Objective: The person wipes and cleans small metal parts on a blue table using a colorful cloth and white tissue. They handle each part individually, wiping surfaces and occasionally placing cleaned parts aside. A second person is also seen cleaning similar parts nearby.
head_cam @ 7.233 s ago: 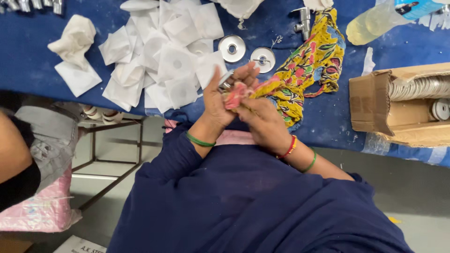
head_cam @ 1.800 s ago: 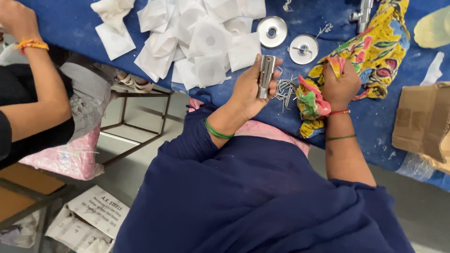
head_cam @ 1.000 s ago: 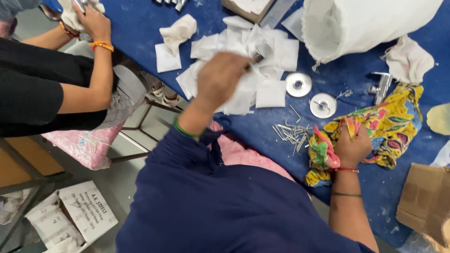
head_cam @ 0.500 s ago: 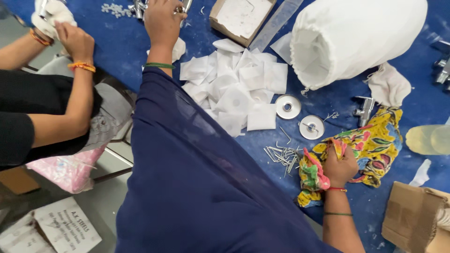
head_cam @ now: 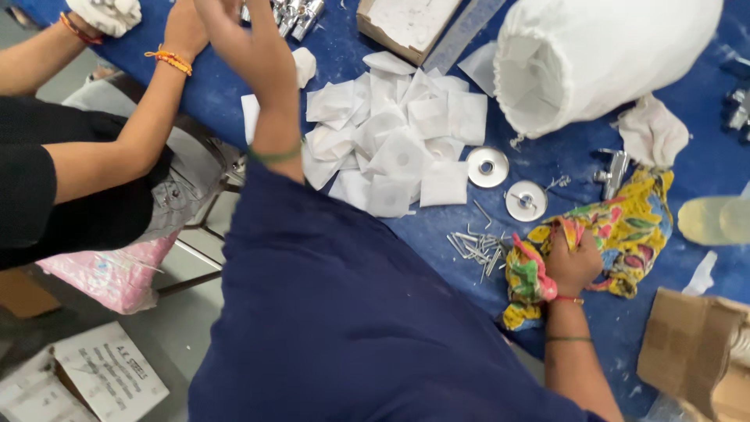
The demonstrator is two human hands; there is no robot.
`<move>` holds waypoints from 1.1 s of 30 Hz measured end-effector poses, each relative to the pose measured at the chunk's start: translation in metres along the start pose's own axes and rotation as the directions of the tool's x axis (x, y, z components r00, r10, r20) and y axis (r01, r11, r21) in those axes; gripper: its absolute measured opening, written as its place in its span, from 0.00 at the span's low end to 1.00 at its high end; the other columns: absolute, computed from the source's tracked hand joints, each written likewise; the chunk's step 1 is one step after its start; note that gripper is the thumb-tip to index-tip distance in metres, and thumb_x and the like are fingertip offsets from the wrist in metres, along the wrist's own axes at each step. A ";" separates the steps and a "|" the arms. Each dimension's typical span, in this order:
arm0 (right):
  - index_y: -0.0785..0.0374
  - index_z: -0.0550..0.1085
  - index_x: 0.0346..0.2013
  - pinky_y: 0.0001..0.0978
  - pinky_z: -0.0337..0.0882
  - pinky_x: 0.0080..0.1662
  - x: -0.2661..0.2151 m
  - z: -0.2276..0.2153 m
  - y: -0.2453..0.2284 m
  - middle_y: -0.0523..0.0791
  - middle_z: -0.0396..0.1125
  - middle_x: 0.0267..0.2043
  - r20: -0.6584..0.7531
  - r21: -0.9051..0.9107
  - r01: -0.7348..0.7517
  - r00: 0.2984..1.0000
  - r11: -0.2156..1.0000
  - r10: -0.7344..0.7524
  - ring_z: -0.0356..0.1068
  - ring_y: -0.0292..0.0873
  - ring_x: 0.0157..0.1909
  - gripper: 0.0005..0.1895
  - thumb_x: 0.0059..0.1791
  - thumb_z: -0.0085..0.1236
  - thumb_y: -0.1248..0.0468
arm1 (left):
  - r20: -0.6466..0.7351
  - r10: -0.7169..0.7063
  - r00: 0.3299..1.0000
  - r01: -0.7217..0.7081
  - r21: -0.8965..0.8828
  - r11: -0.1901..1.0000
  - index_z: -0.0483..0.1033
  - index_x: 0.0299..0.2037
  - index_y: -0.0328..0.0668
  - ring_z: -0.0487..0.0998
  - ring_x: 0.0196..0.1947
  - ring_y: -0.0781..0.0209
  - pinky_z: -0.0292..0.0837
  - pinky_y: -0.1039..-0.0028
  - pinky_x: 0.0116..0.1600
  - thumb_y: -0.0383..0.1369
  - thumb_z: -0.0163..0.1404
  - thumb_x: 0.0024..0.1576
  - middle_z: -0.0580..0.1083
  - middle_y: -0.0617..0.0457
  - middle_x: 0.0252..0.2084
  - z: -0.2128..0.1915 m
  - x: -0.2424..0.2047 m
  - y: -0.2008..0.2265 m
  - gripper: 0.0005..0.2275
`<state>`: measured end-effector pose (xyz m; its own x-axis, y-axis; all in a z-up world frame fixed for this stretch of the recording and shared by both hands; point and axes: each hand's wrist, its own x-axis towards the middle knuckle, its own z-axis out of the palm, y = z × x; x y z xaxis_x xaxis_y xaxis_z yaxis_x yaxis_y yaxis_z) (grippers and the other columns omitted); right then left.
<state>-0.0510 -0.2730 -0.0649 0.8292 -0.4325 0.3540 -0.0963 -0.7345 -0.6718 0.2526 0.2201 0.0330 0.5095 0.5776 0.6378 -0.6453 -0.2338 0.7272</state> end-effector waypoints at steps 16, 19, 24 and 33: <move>0.66 0.75 0.51 0.26 0.64 0.40 -0.024 -0.040 -0.016 0.39 0.68 0.39 -0.104 0.719 -0.176 0.929 0.672 0.355 0.64 0.31 0.39 0.19 0.62 0.39 0.56 | 0.947 0.307 0.091 0.036 -0.312 0.949 0.78 0.47 0.39 0.77 0.43 0.49 0.72 0.62 0.50 0.26 0.59 0.54 0.77 0.50 0.39 0.016 -0.267 0.237 0.11; 0.66 0.72 0.46 0.26 0.64 0.45 0.007 -0.066 -0.020 0.39 0.66 0.41 -0.305 0.726 0.019 0.905 0.687 0.297 0.61 0.29 0.42 0.16 0.66 0.40 0.58 | 0.949 0.240 0.205 -0.041 -0.237 0.971 0.78 0.46 0.41 0.77 0.44 0.50 0.73 0.63 0.52 0.24 0.58 0.54 0.77 0.50 0.40 0.012 -0.277 0.224 0.11; 0.65 0.71 0.48 0.31 0.69 0.36 0.097 -0.056 0.008 0.43 0.68 0.38 -0.300 0.450 -0.046 0.933 0.892 0.199 0.68 0.36 0.35 0.11 0.62 0.50 0.59 | 0.926 0.130 0.354 -0.091 -0.104 0.990 0.77 0.45 0.38 0.77 0.46 0.47 0.70 0.62 0.54 0.23 0.58 0.54 0.77 0.48 0.41 0.009 -0.288 0.212 0.10; 0.65 0.72 0.46 0.54 0.68 0.46 0.151 0.062 0.049 0.58 0.65 0.48 0.032 -0.512 -0.036 0.998 0.858 0.061 0.66 0.64 0.50 0.18 0.46 0.59 0.58 | 0.918 0.171 0.359 -0.168 -0.116 0.979 0.76 0.45 0.37 0.77 0.45 0.47 0.69 0.59 0.57 0.23 0.57 0.54 0.77 0.47 0.42 0.007 -0.295 0.199 0.10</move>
<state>0.1041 -0.3419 -0.0847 0.8391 -0.4595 0.2910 -0.3945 -0.8825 -0.2560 -0.0220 -0.0018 -0.0086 0.5951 -0.5501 0.5859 -0.7835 -0.2348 0.5753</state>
